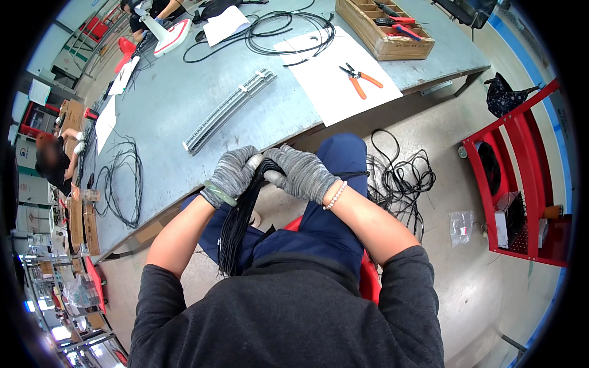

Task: The person sits at a workbench and repeatedly gathers, aligns, and bundles a large quantity of black cables by hand. They hold the bundle against their lap and use both hands to straighten and compact the wires into a neat stack.

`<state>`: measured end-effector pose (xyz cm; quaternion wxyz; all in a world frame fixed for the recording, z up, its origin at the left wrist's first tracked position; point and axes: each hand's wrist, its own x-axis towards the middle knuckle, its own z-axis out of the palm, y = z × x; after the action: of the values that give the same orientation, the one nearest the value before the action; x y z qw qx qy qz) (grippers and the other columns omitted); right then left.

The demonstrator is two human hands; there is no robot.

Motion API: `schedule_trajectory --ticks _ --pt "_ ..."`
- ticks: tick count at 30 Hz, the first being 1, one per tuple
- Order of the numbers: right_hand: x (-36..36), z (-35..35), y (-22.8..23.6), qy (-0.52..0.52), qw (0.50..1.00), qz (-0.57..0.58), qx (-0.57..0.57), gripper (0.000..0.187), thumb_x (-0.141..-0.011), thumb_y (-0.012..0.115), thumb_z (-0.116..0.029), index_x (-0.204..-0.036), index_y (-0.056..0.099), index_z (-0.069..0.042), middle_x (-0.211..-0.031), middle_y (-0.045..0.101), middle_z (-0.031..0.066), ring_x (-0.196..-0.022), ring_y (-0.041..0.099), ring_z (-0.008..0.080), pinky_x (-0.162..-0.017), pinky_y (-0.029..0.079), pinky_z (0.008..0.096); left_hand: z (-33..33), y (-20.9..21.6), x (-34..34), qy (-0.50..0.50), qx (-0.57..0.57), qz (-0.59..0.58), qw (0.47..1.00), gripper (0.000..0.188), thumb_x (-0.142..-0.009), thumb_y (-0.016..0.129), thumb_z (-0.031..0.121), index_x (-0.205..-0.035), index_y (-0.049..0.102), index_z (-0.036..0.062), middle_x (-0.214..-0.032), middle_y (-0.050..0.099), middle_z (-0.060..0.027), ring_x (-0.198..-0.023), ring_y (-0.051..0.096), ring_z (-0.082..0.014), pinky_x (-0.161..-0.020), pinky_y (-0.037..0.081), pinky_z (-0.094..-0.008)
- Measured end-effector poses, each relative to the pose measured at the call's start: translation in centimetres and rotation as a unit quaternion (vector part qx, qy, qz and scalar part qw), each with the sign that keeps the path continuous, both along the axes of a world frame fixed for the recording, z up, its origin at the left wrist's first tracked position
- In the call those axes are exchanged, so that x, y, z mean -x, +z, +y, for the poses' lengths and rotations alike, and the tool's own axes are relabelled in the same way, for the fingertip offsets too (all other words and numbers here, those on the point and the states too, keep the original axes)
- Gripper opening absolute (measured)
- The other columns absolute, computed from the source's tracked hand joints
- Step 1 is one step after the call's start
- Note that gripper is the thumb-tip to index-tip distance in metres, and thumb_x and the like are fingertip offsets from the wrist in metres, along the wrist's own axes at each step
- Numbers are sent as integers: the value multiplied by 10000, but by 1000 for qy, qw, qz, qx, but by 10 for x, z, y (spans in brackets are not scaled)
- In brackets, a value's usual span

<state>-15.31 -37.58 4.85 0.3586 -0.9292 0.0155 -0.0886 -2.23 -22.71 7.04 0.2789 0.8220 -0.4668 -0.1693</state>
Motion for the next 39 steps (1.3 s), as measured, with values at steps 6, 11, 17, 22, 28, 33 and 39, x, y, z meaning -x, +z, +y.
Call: schedule_trajectory --ticks 6,11,17,22,28,33,39 --pt "-2 -4 -8 17 999 -28 -38 352 -889 562 -267 -1170 537 -57 -1042 598 191 -973 585 370 -853 480 432 3 9 -5 1 -61 -9 998 329 -946 461 322 -909 626 39 -761 624 -215 -783 616 -371 -718 471 -454" --pt "1 -2 -2 18 998 -42 -52 359 -888 571 -254 -1174 545 -39 -1077 591 194 -1013 573 370 -880 474 409 14 5 -9 45 -39 173 983 286 -938 533 285 -935 638 20 -752 647 -154 -736 637 -237 -703 491 -357" --pt "2 -1 -8 16 992 -63 -112 360 -888 573 -161 -1220 533 -27 -1111 589 185 -1038 575 354 -901 464 383 30 -4 -4 61 -19 336 940 195 -876 637 119 -1033 647 3 -902 676 -65 -841 606 -136 -770 495 -293" --pt "2 1 -3 33 990 -46 -128 368 -885 577 -134 -1233 532 -26 -1108 591 192 -1032 576 357 -898 464 385 35 -23 -7 -23 88 225 970 221 -875 603 123 -1075 632 35 -898 668 -79 -844 626 -186 -781 498 -320" --pt "1 1 1 25 988 -18 -149 360 -883 579 -128 -1227 546 -26 -1100 593 191 -1019 581 344 -895 464 378 33 -14 -6 -50 -46 20 997 186 -877 541 175 -991 622 53 -910 653 -158 -868 642 -291 -790 500 -362" --pt "1 1 6 24 985 4 -171 364 -885 575 -128 -1233 544 -27 -1106 596 182 -1019 589 330 -893 465 369 35 -14 -17 -77 -51 204 975 202 -872 535 134 -1026 621 35 -867 663 -107 -813 623 -180 -790 497 -318" --pt "-1 0 1 14 991 -11 -134 355 -886 575 -138 -1221 549 -21 -1119 595 183 -1034 584 338 -910 463 377 27 0 -4 24 -54 246 968 375 -850 670 330 -1103 658 53 -943 692 -116 -874 641 -172 -817 497 -308"
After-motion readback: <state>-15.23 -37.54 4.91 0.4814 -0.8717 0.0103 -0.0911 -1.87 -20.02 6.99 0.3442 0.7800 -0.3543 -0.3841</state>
